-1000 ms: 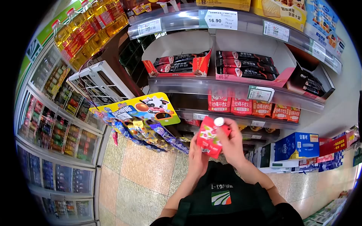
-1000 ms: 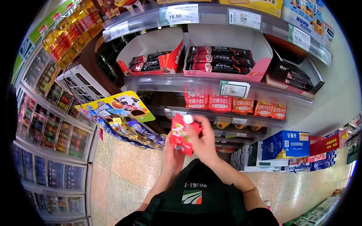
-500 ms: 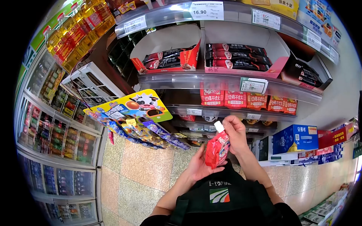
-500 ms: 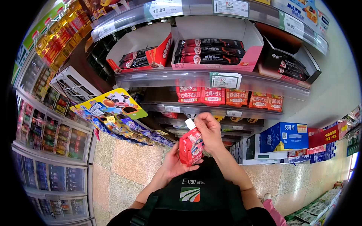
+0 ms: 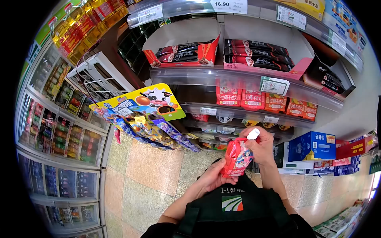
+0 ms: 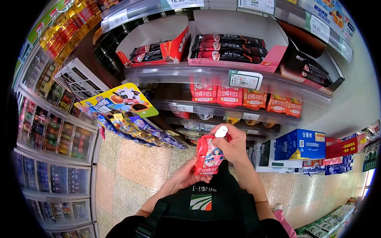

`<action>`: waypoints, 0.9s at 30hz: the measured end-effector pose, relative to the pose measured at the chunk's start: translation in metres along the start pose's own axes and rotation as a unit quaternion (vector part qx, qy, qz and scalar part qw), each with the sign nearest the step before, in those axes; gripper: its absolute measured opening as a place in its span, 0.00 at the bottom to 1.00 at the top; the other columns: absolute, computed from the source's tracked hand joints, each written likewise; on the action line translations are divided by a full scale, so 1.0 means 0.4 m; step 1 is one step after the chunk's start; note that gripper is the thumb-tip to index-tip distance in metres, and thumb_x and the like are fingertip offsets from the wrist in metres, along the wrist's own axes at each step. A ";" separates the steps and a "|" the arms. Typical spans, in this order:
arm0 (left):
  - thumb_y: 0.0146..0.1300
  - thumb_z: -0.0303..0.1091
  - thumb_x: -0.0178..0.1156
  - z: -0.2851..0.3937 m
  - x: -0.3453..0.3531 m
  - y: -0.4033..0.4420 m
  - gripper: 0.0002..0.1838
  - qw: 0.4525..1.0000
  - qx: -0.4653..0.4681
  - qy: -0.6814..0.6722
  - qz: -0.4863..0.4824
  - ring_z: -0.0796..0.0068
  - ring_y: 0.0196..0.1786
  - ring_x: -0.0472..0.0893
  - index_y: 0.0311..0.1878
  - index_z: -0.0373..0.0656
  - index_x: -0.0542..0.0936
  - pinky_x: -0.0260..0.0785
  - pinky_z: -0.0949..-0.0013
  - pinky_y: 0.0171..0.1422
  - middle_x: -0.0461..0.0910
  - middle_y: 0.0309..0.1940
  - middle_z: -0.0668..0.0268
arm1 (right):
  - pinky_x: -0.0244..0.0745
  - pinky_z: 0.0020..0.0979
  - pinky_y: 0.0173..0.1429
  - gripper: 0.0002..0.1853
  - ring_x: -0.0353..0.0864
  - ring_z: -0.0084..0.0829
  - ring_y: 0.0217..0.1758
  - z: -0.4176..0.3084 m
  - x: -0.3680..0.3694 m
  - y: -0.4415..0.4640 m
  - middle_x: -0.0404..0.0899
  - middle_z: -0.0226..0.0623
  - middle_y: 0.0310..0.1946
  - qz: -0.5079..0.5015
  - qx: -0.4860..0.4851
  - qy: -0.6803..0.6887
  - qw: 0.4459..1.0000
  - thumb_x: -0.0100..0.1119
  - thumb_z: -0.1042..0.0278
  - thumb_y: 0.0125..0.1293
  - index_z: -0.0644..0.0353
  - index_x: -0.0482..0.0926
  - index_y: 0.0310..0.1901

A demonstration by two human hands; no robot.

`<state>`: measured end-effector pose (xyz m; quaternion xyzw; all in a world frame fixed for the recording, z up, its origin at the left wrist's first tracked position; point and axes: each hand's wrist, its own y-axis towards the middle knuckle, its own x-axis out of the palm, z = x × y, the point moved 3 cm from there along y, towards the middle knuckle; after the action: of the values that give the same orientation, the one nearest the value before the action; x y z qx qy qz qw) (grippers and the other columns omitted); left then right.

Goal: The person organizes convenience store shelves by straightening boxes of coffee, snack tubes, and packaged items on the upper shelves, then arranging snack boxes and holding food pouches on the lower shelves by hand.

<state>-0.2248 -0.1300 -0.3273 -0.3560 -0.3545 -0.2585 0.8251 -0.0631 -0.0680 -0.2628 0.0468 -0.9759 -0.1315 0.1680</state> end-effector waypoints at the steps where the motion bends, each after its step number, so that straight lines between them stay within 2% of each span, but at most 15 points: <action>1: 0.71 0.52 0.38 0.013 0.023 -0.006 0.26 1.000 0.005 0.002 0.005 0.64 0.39 0.78 0.57 0.37 0.65 0.74 0.65 0.46 0.76 0.41 0.54 | 0.72 0.20 0.40 0.11 0.75 0.16 0.35 0.003 -0.002 -0.002 0.78 0.29 0.33 0.007 0.017 0.008 1.000 0.66 0.75 0.55 0.66 0.77 0.39; 2: 0.71 0.52 0.38 0.015 0.010 0.011 0.26 1.000 0.004 0.005 0.005 0.64 0.39 0.78 0.57 0.37 0.65 0.74 0.65 0.46 0.76 0.41 0.54 | 0.72 0.20 0.40 0.11 0.75 0.16 0.35 0.006 -0.006 -0.003 0.78 0.29 0.33 0.015 0.033 0.014 0.999 0.66 0.75 0.55 0.66 0.77 0.39; 3: 0.71 0.46 0.43 0.049 -0.013 0.026 0.21 0.964 0.174 0.168 0.108 0.65 0.40 0.77 0.55 0.38 0.67 0.72 0.67 0.48 0.75 0.41 0.56 | 0.72 0.20 0.40 0.12 0.75 0.16 0.35 0.008 -0.008 -0.007 0.78 0.29 0.33 0.025 0.049 0.021 0.998 0.67 0.74 0.55 0.66 0.77 0.39; 4: 0.70 0.40 0.48 0.082 -0.018 0.024 0.16 0.864 0.334 0.318 0.202 0.66 0.41 0.75 0.53 0.38 0.69 0.69 0.70 0.49 0.74 0.41 0.58 | 0.72 0.20 0.40 0.12 0.75 0.16 0.35 0.004 -0.005 -0.011 0.78 0.29 0.33 0.027 0.047 0.020 0.998 0.67 0.74 0.55 0.66 0.77 0.39; 5: 0.70 0.40 0.48 0.091 -0.019 0.026 0.16 0.864 0.335 0.320 0.198 0.66 0.41 0.75 0.53 0.38 0.69 0.69 0.70 0.49 0.74 0.41 0.58 | 0.72 0.20 0.41 0.12 0.75 0.16 0.35 -0.004 0.001 -0.012 0.78 0.29 0.34 0.034 0.042 -0.015 0.998 0.67 0.73 0.55 0.66 0.77 0.40; 7: 0.60 0.27 0.60 0.165 0.077 -0.041 0.11 0.665 0.514 0.485 0.241 0.67 0.40 0.76 0.45 0.37 0.75 0.69 0.70 0.45 0.74 0.39 0.60 | 0.72 0.20 0.41 0.13 0.74 0.16 0.36 -0.013 0.021 -0.013 0.78 0.29 0.34 0.043 0.038 -0.051 0.997 0.67 0.73 0.55 0.66 0.77 0.40; 8: 0.52 0.23 0.65 0.180 0.122 -0.054 0.11 0.638 0.519 0.514 0.243 0.67 0.38 0.76 0.40 0.37 0.78 0.70 0.68 0.42 0.74 0.36 0.59 | 0.71 0.21 0.42 0.13 0.74 0.16 0.36 -0.018 0.033 -0.015 0.78 0.28 0.34 0.051 0.019 -0.068 0.996 0.68 0.72 0.55 0.65 0.77 0.40; 11: 0.51 0.22 0.66 0.176 0.130 -0.024 0.12 0.610 0.535 0.520 0.266 0.65 0.36 0.76 0.40 0.38 0.77 0.70 0.67 0.40 0.74 0.36 0.58 | 0.71 0.22 0.42 0.13 0.75 0.18 0.37 -0.022 0.046 -0.010 0.79 0.29 0.35 0.083 0.007 -0.102 0.991 0.68 0.71 0.54 0.65 0.78 0.40; 13: 0.50 0.21 0.66 0.171 0.130 -0.004 0.11 0.602 0.548 0.514 0.270 0.61 0.35 0.77 0.37 0.37 0.76 0.71 0.66 0.38 0.75 0.35 0.57 | 0.72 0.24 0.40 0.13 0.77 0.23 0.35 -0.036 0.059 -0.013 0.80 0.35 0.34 0.082 -0.038 -0.230 0.969 0.69 0.73 0.52 0.64 0.78 0.39; 16: 0.49 0.18 0.63 0.163 0.136 0.015 0.10 0.465 0.607 0.572 0.295 0.56 0.32 0.77 0.34 0.35 0.73 0.71 0.62 0.36 0.77 0.31 0.55 | 0.73 0.28 0.38 0.14 0.78 0.31 0.33 -0.052 0.093 -0.018 0.79 0.40 0.31 0.123 -0.154 -0.349 0.916 0.69 0.74 0.49 0.64 0.79 0.38; 20: 0.51 0.18 0.60 0.162 0.110 0.029 0.08 0.539 0.574 0.519 0.334 0.59 0.25 0.76 0.32 0.37 0.72 0.70 0.63 0.32 0.77 0.26 0.58 | 0.73 0.32 0.34 0.14 0.78 0.39 0.32 -0.055 0.112 0.002 0.78 0.40 0.29 0.080 -0.308 -0.417 0.852 0.69 0.70 0.49 0.66 0.77 0.36; 22: 0.53 0.19 0.58 0.172 0.102 0.035 0.07 0.640 0.523 0.469 0.312 0.62 0.20 0.75 0.28 0.38 0.70 0.68 0.64 0.27 0.75 0.20 0.59 | 0.72 0.29 0.32 0.13 0.78 0.33 0.29 -0.029 0.078 0.018 0.79 0.39 0.28 0.093 -0.181 -0.372 0.906 0.69 0.70 0.49 0.65 0.78 0.36; 24: 0.55 0.20 0.58 0.184 0.082 0.040 0.07 0.674 0.469 0.487 0.298 0.64 0.19 0.75 0.28 0.38 0.69 0.67 0.65 0.26 0.74 0.19 0.58 | 0.71 0.26 0.32 0.11 0.77 0.22 0.26 -0.013 0.059 0.035 0.79 0.39 0.25 0.086 -0.037 -0.308 0.947 0.67 0.72 0.52 0.65 0.78 0.36; 25: 0.56 0.20 0.57 0.190 0.071 0.045 0.07 0.705 0.417 0.500 0.283 0.65 0.18 0.75 0.28 0.38 0.68 0.66 0.66 0.25 0.73 0.17 0.58 | 0.71 0.26 0.32 0.11 0.77 0.22 0.26 -0.013 0.054 0.039 0.79 0.39 0.25 0.089 -0.035 -0.310 0.946 0.67 0.72 0.52 0.65 0.78 0.36; 27: 0.56 0.22 0.58 0.201 0.074 0.035 0.07 0.689 0.419 0.528 0.268 0.65 0.18 0.74 0.29 0.39 0.69 0.66 0.65 0.24 0.72 0.17 0.58 | 0.72 0.23 0.39 0.11 0.75 0.15 0.33 -0.001 0.052 0.044 0.80 0.31 0.29 0.051 0.024 -0.293 0.955 0.64 0.73 0.54 0.66 0.79 0.39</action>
<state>-0.2291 -0.0648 -0.2703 0.1424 0.1781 0.0038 0.9737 -0.0833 -0.0539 -0.2512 -0.0392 -0.9862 -0.1074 -0.1197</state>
